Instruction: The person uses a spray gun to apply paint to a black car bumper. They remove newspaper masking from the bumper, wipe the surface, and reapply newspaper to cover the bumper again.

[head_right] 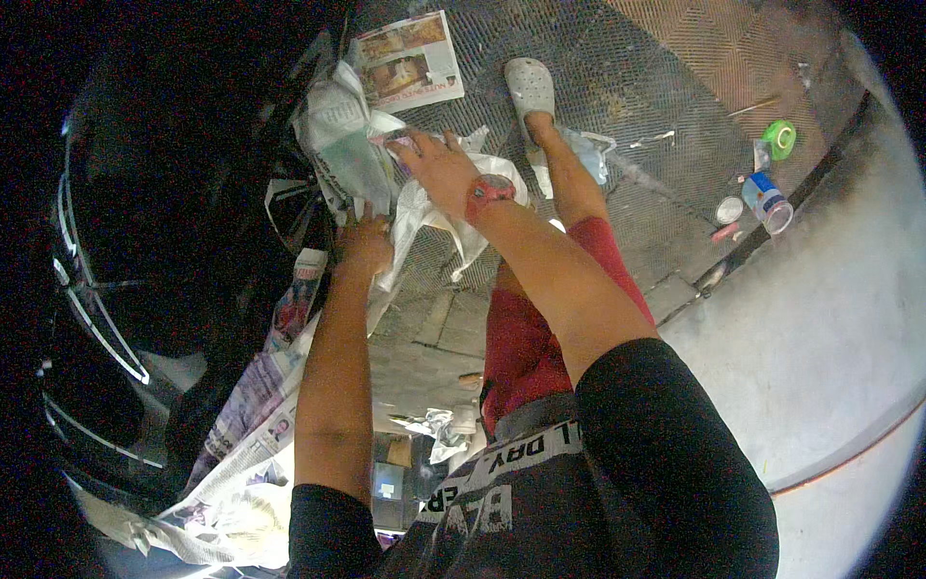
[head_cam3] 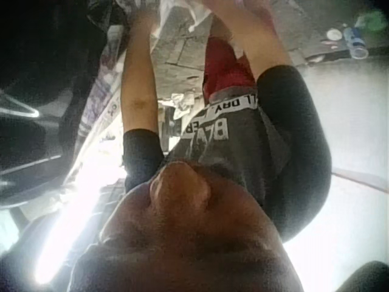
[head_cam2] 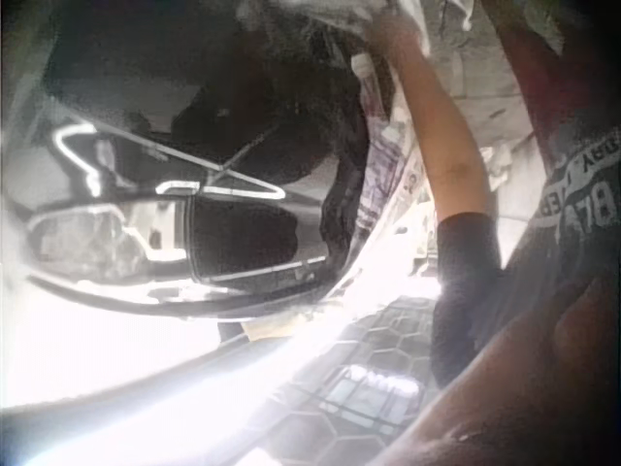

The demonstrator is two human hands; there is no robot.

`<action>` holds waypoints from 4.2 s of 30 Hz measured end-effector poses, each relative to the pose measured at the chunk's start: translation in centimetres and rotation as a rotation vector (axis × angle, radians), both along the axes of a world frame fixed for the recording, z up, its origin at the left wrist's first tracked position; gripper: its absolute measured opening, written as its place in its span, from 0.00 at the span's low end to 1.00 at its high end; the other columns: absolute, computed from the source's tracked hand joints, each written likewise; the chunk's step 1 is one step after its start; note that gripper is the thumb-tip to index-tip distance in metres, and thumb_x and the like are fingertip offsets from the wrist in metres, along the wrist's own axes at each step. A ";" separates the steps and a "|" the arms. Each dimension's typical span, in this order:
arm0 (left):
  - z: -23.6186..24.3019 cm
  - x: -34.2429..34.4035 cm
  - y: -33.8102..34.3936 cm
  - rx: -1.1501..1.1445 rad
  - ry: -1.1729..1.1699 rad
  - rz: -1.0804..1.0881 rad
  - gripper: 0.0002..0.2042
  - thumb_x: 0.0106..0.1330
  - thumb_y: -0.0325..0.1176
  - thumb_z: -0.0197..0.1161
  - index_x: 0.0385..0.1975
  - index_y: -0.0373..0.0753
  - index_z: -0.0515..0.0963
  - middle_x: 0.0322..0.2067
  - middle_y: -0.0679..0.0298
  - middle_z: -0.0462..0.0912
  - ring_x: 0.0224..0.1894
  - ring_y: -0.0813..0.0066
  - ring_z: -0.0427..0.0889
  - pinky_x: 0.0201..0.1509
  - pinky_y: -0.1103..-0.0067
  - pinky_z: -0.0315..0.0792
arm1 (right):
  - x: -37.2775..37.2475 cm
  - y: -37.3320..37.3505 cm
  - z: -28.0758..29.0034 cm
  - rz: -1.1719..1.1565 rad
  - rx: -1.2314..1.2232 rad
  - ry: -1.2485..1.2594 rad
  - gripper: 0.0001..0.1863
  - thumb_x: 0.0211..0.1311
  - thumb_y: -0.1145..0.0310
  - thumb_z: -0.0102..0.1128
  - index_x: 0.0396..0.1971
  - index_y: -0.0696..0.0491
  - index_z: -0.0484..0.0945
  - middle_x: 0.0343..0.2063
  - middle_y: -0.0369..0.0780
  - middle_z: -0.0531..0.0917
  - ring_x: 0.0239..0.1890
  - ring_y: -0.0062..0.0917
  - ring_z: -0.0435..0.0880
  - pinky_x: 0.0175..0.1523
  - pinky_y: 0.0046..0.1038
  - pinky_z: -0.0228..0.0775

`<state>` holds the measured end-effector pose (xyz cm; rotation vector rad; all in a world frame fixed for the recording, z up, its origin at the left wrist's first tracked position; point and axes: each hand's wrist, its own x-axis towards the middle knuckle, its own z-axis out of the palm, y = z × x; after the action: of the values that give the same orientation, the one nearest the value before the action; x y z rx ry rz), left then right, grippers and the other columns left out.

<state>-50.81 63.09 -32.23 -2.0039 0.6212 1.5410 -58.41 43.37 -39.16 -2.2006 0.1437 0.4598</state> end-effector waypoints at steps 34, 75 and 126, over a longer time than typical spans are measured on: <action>-28.9 16.9 -12.7 -0.493 -0.393 1.190 0.54 0.64 0.50 0.78 0.84 0.41 0.49 0.78 0.48 0.64 0.77 0.52 0.66 0.78 0.63 0.63 | 1.6 -12.4 -23.2 0.408 0.148 0.359 0.26 0.59 0.65 0.69 0.60 0.43 0.86 0.82 0.32 0.58 0.79 0.53 0.64 0.66 0.56 0.79; 10.6 13.2 -63.0 -1.092 0.842 0.797 0.44 0.81 0.67 0.39 0.72 0.25 0.66 0.73 0.42 0.68 0.75 0.52 0.66 0.79 0.64 0.59 | 3.4 -51.0 26.5 -0.916 -0.593 -0.008 0.13 0.50 0.78 0.72 0.34 0.54 0.76 0.31 0.45 0.81 0.37 0.47 0.83 0.43 0.43 0.73; 37.7 60.7 -66.7 -0.751 -1.450 1.461 0.25 0.70 0.47 0.69 0.62 0.41 0.81 0.61 0.51 0.82 0.65 0.47 0.78 0.71 0.56 0.72 | 152.0 -65.1 62.0 -0.038 0.617 -0.660 0.32 0.77 0.53 0.62 0.64 0.67 0.75 0.59 0.52 0.84 0.54 0.40 0.88 0.66 0.36 0.77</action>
<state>9.90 -3.59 5.51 -3.5342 -1.2552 -0.3475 93.57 -21.69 22.82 -1.6288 -0.2788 -0.2390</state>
